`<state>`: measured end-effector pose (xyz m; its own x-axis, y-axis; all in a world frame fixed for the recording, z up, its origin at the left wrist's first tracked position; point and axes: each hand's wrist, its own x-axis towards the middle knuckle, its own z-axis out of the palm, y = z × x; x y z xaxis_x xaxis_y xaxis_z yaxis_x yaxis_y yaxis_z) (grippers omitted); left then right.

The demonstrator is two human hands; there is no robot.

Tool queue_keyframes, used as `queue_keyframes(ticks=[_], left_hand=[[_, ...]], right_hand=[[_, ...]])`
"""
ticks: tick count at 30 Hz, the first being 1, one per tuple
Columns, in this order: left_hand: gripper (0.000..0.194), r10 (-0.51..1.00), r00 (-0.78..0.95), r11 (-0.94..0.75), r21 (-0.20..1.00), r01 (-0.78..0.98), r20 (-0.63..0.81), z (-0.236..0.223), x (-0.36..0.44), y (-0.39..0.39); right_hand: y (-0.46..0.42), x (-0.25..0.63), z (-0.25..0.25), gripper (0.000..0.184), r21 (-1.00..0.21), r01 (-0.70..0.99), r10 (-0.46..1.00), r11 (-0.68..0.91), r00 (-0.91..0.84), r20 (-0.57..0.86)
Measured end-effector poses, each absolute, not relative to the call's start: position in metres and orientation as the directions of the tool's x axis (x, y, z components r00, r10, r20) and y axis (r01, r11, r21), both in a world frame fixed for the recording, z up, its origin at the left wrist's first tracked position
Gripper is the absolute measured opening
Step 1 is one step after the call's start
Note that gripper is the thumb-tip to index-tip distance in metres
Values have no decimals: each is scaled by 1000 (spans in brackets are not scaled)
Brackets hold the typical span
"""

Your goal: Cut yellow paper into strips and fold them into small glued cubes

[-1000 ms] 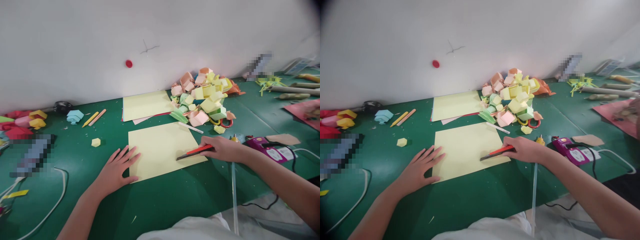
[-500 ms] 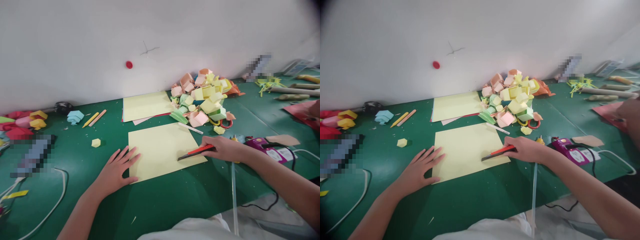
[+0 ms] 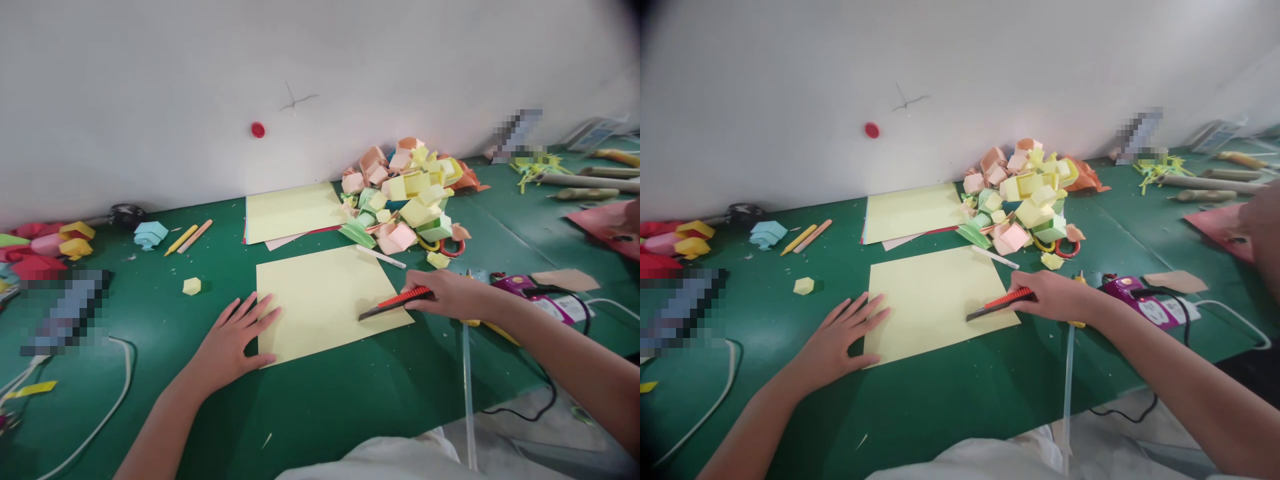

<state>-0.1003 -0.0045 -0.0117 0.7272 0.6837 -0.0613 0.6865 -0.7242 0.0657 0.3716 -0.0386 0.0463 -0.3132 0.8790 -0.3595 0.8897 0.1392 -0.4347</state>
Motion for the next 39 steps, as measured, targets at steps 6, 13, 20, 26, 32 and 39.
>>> queue_keyframes(ticks=[6,13,20,26,32,39], left_hand=[[80,685,726,-723,73,687,-59,-11,-100,-5],[80,692,718,-714,74,696,-77,-11,-100,-4],[79,705,691,-682,113,722,-158,-1,-99,-4],[38,705,709,-701,137,700,-17,34,-55,-11],[63,544,839,-820,211,532,1,17,40,-12],[71,449,893,-874,190,447,-37,-5,59,-6]], right_hand=[[-38,371,51,36,-418,895,872,155,-323,-368],[-38,379,49,33,-425,896,871,131,-309,-382],[-38,379,51,29,-424,897,870,123,-303,-388],[-36,378,54,32,-439,887,863,143,-329,-383],[-35,378,55,33,-473,867,866,157,-351,-356],[-34,374,63,33,-465,870,860,165,-357,-363]])
